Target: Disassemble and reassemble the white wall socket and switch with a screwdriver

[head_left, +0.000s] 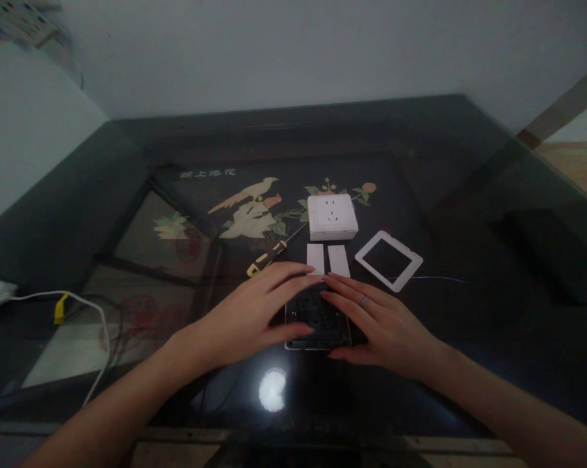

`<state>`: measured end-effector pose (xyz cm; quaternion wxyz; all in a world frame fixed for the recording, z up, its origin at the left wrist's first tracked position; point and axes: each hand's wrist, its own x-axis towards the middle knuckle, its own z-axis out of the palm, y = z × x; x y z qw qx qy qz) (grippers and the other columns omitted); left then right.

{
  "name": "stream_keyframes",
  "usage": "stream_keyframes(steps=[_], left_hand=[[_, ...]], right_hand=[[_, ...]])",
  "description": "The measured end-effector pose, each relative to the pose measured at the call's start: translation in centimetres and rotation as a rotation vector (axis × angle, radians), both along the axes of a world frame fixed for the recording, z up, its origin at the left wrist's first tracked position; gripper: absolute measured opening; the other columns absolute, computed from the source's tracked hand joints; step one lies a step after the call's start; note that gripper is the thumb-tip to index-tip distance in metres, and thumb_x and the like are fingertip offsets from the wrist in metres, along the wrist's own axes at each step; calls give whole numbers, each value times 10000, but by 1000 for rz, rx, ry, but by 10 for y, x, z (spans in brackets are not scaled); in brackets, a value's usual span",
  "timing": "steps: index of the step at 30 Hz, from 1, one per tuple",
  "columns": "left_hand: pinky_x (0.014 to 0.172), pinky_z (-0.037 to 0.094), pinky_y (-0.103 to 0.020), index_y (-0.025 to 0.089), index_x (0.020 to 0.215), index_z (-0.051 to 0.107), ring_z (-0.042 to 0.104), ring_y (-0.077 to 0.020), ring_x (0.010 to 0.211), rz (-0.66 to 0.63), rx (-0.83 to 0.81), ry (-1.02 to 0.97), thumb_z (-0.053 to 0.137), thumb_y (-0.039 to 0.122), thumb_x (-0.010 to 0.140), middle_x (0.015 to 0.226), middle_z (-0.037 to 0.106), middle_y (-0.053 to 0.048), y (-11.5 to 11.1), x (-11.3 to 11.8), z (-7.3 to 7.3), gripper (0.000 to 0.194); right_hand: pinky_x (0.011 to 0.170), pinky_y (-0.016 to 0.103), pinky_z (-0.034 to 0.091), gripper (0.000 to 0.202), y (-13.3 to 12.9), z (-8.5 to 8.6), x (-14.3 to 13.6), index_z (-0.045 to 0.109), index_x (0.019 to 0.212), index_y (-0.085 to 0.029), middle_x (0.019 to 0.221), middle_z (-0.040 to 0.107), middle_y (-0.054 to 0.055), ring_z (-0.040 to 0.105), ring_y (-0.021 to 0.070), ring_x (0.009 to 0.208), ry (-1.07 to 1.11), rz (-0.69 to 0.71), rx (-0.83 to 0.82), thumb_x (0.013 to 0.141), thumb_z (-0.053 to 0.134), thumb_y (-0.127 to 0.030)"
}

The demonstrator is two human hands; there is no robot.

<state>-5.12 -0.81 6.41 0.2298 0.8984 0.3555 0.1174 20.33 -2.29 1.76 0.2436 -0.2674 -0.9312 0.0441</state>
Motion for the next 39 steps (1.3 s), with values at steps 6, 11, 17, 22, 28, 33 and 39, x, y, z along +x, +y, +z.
stream_keyframes(steps=[6, 11, 17, 22, 28, 33, 39], left_hand=[[1182, 348, -522, 236, 1555, 161, 293, -319, 1483, 22, -76, -30, 814, 414, 752, 1608, 279, -179, -23, -9, -30, 1050], [1186, 339, -520, 239, 1547, 191, 238, -300, 1505, 2, -65, -72, 740, 302, 832, 1628, 231, -166, -25, -11, -32, 904], [1174, 344, -554, 228, 1549, 179, 237, -319, 1503, 6, -59, -108, 698, 307, 849, 1605, 281, -180, -27, -7, -36, 875], [1172, 353, -537, 204, 1538, 219, 258, -319, 1496, -2, -32, -116, 717, 362, 841, 1592, 306, -193, -25, -9, -38, 871], [1175, 370, -480, 185, 1500, 317, 341, -290, 1465, -24, 0, -116, 666, 487, 874, 1554, 393, -184, -22, -10, -38, 778], [1157, 393, -488, 191, 1486, 347, 368, -280, 1452, -14, 37, -154, 544, 581, 909, 1532, 429, -182, -22, -8, -41, 723], [1133, 428, -488, 215, 1489, 354, 424, -293, 1419, -9, 66, -170, 598, 562, 890, 1501, 473, -175, -23, -6, -43, 734]], right_hand=[[975, 474, 562, 611, 1, 4, -1, 601, 1246, 3, 1290, 641, 272, 615, 343, 1226, -50, 3, 62, 893, 601, -495], [983, 477, 554, 630, 1, 5, -1, 591, 1258, 18, 1303, 630, 280, 601, 341, 1246, -59, 2, 63, 910, 571, -506], [1021, 477, 526, 651, 0, 2, 2, 562, 1314, -15, 1345, 605, 266, 558, 328, 1299, -20, 9, 14, 911, 564, -526], [1035, 476, 513, 747, -1, 2, 4, 559, 1312, -7, 1338, 612, 263, 538, 324, 1319, -19, 22, -5, 875, 559, -613], [1069, 476, 489, 630, -3, 1, 4, 560, 1339, -78, 1373, 608, 199, 518, 294, 1342, -6, 13, -36, 888, 615, -514], [1083, 464, 481, 490, -2, 1, 7, 552, 1339, -81, 1384, 605, 178, 528, 263, 1336, -25, 38, -67, 923, 597, -336], [1110, 472, 450, 520, -4, 2, 9, 506, 1396, -86, 1417, 573, 187, 480, 261, 1377, -38, 56, -77, 890, 576, -182]])
